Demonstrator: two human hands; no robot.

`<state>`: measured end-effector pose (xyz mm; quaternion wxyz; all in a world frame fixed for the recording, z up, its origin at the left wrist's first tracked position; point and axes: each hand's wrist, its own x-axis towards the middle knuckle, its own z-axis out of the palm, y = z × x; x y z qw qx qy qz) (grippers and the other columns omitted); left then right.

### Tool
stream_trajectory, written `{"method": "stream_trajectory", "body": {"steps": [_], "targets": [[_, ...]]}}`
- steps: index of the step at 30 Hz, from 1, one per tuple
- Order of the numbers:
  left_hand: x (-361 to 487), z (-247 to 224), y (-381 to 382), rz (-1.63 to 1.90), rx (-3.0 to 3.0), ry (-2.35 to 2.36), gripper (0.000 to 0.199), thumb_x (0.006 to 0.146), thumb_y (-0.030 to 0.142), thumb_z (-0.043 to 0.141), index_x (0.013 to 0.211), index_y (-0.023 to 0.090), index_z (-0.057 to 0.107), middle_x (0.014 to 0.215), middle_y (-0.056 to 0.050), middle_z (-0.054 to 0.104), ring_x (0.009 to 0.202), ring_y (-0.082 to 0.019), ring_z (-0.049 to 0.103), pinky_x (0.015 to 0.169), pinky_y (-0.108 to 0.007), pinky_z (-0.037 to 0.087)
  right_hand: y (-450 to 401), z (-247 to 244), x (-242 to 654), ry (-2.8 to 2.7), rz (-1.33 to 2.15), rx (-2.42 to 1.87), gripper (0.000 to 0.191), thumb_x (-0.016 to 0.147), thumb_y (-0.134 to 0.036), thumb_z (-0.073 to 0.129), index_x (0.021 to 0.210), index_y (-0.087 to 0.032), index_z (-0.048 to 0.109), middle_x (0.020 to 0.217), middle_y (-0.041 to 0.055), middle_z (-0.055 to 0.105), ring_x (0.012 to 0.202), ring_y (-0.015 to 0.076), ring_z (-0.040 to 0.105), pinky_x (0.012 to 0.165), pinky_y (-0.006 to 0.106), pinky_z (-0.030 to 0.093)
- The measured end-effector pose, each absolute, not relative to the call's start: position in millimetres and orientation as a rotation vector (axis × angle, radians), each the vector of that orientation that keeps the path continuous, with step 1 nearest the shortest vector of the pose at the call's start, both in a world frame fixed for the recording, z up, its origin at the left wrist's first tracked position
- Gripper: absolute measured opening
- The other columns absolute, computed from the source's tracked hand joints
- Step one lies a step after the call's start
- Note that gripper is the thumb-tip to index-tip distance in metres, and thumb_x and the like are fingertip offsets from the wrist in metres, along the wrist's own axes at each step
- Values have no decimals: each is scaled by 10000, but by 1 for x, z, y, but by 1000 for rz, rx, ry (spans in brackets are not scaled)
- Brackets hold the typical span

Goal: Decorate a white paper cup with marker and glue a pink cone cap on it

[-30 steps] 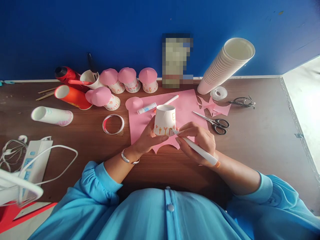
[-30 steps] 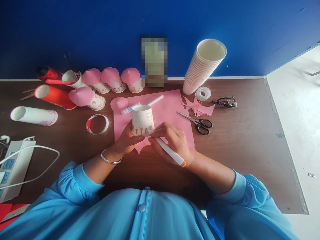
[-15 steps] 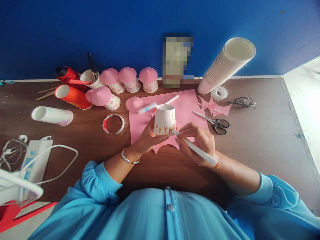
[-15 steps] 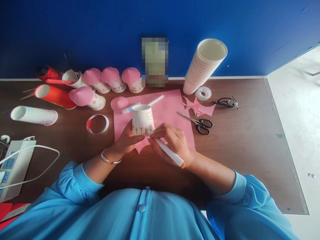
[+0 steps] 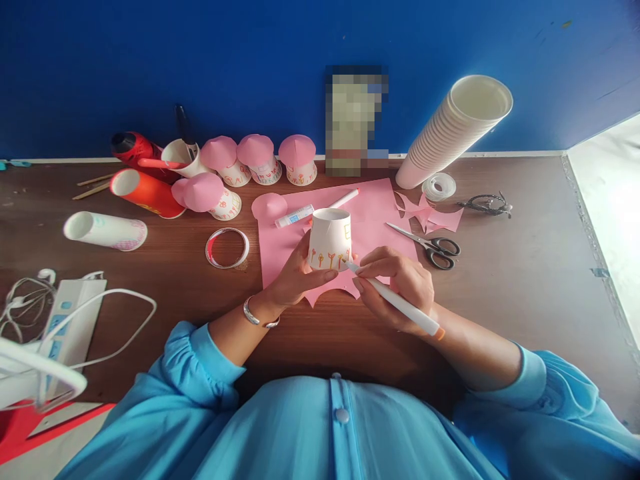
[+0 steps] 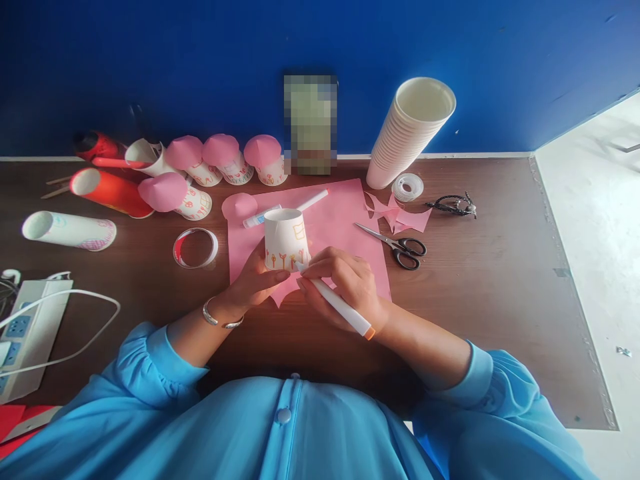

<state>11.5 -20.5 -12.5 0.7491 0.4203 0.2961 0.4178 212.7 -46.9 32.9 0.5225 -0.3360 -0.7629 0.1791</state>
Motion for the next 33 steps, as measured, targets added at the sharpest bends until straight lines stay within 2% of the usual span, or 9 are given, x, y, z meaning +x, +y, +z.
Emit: {"method": "stream_trajectory", "body": {"steps": [13, 22, 33], "targets": [[12, -16, -21, 928, 939, 652, 552, 774, 388, 944, 1254, 262, 703, 1134, -80, 777, 1083, -302, 752, 968, -479, 614, -47, 31, 212, -1843, 418, -819, 164, 933, -93, 685, 997, -233, 632, 773, 8, 711, 624, 169, 706, 529, 279, 555], [11, -18, -21, 918, 936, 666, 561, 768, 374, 947, 1266, 278, 707, 1170, -79, 782, 1116, -314, 747, 993, -503, 609, -47, 32, 212, -1813, 439, -829, 208, 901, -65, 705, 999, -244, 662, 783, 0, 726, 634, 167, 716, 544, 277, 562], [11, -16, -21, 917, 928, 671, 578, 747, 376, 966, 1247, 272, 697, 1139, -66, 767, 1070, -287, 738, 952, -460, 608, -47, 31, 212, -1817, 416, -849, 187, 930, -75, 700, 995, -241, 642, 791, 3, 727, 657, 159, 734, 557, 272, 585]]}}
